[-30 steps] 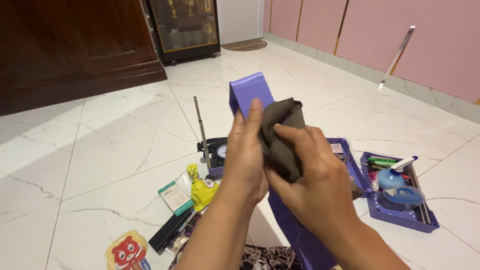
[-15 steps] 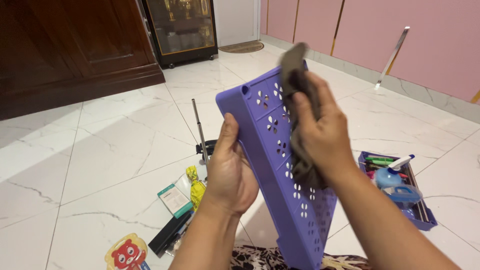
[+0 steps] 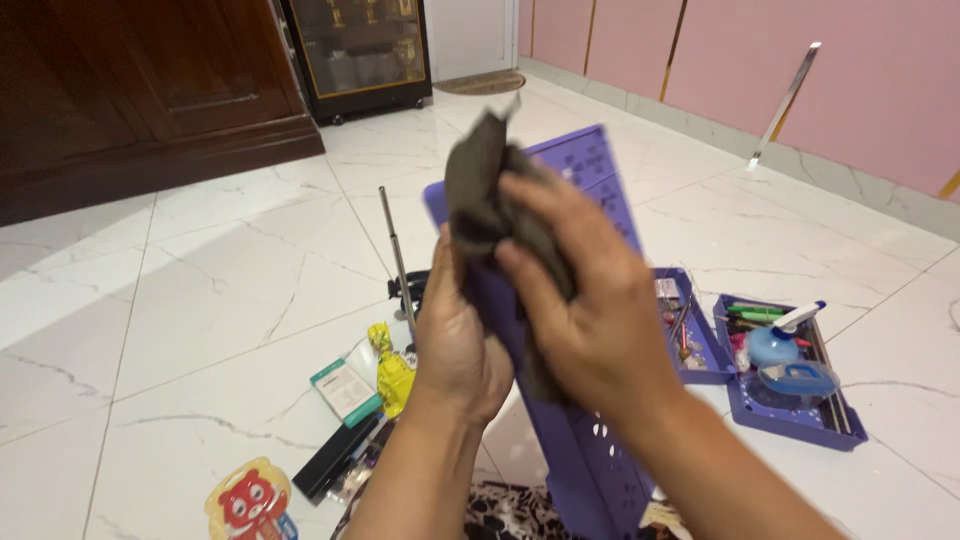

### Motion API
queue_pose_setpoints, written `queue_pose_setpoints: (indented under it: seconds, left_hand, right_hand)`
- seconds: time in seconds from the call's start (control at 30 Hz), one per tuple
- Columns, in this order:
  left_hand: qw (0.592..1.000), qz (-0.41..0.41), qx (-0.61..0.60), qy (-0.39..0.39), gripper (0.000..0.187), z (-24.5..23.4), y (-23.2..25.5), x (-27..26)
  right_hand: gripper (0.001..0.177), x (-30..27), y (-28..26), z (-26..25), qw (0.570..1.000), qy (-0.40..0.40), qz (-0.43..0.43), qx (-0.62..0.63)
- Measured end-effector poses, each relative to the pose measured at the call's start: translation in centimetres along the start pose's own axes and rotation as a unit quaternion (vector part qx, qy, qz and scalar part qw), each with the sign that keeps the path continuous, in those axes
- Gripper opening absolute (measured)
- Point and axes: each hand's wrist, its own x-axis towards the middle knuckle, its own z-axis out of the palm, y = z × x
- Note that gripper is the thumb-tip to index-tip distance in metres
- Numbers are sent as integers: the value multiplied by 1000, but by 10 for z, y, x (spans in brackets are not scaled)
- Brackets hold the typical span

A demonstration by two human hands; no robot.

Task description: The person wipes a black wallet with a cloth, then thoroughly cleans a purple plastic tray with a cloth, and finally places the tray onto a metal cart.

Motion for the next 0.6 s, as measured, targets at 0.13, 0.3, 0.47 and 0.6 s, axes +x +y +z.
queue_pose_setpoints:
  seconds: [0.13,0.3,0.47,0.6]
  left_hand:
    - [998,-18,44,-31,48,1,8,-2]
    - [999,14,47,-13,55,5,33,-1]
    - [997,72,5,2,56,4,50,10]
    - [992,40,84,82,57,4,30,5]
  right_hand:
    - [34,21,27,1,997,55,57,25]
    - [37,-2,88,0,984,60,164,19]
    - [39,-58,78,6,975,7,221,31]
    - [37,-66,37,7,969,-10,218,114]
